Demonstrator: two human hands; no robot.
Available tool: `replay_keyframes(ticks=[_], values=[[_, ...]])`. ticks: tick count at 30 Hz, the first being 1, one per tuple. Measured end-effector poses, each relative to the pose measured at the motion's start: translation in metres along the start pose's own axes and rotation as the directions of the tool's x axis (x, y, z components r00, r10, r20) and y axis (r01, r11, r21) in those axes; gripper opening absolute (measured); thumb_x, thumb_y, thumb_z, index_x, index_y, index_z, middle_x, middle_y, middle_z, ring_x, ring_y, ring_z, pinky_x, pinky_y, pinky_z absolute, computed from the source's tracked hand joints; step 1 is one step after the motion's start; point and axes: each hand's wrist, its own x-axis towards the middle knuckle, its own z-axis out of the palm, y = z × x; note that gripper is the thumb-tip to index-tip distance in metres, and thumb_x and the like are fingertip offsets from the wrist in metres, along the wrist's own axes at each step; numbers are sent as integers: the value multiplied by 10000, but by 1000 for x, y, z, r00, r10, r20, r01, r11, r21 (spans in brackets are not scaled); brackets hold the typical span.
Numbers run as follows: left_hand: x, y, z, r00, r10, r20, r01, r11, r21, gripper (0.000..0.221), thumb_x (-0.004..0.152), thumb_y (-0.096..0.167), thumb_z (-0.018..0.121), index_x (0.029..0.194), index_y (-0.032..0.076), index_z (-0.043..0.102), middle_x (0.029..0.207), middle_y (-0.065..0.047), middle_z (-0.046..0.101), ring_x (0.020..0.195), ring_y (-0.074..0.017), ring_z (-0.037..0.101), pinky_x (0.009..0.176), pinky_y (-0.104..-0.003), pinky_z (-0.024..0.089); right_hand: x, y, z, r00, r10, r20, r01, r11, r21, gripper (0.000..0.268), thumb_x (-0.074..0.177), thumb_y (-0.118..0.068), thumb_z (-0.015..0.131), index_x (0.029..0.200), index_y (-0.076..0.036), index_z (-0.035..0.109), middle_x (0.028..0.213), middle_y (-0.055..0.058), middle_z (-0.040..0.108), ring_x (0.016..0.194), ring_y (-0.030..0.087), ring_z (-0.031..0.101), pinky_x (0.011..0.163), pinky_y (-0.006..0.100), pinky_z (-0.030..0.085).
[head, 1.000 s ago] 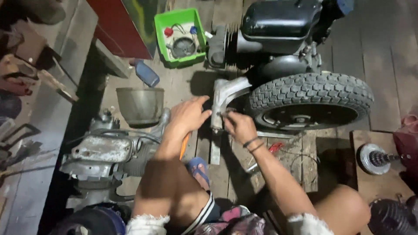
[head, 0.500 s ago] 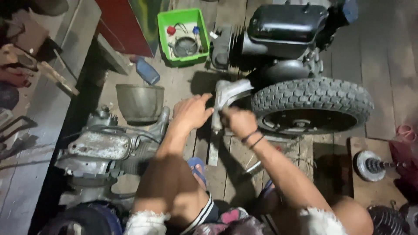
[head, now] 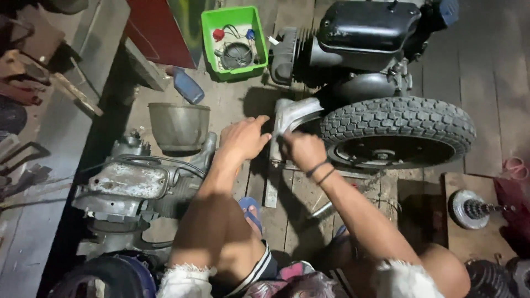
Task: Repairing or assembling a small internal combustion engine and wheel assembly using hand tools on a workshop floor.
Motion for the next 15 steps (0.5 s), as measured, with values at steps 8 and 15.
replay_keyframes(ticks=[8,15], values=[[-12,-2,-12,1000,-24,-3,24,999,-30,576,1008,346,503,1562,202,440,1384,-165,624,1298,-420,581,1080,-624,418,3,0,-15,999,-29,22,28,999,36,203,917,-439,649,1048,-308,732,878,47,770,801,340,776,727,513,638],[-4,-6,1,1000,-21,12,21,1000,-14,581,1009,371,503,1564,218,430,1409,-164,607,1302,-433,572,1085,-637,405,-12,-11,-15,998,-12,56,13,1000,-20,187,933,-409,599,1057,-352,727,824,28,776,792,327,782,723,498,638]])
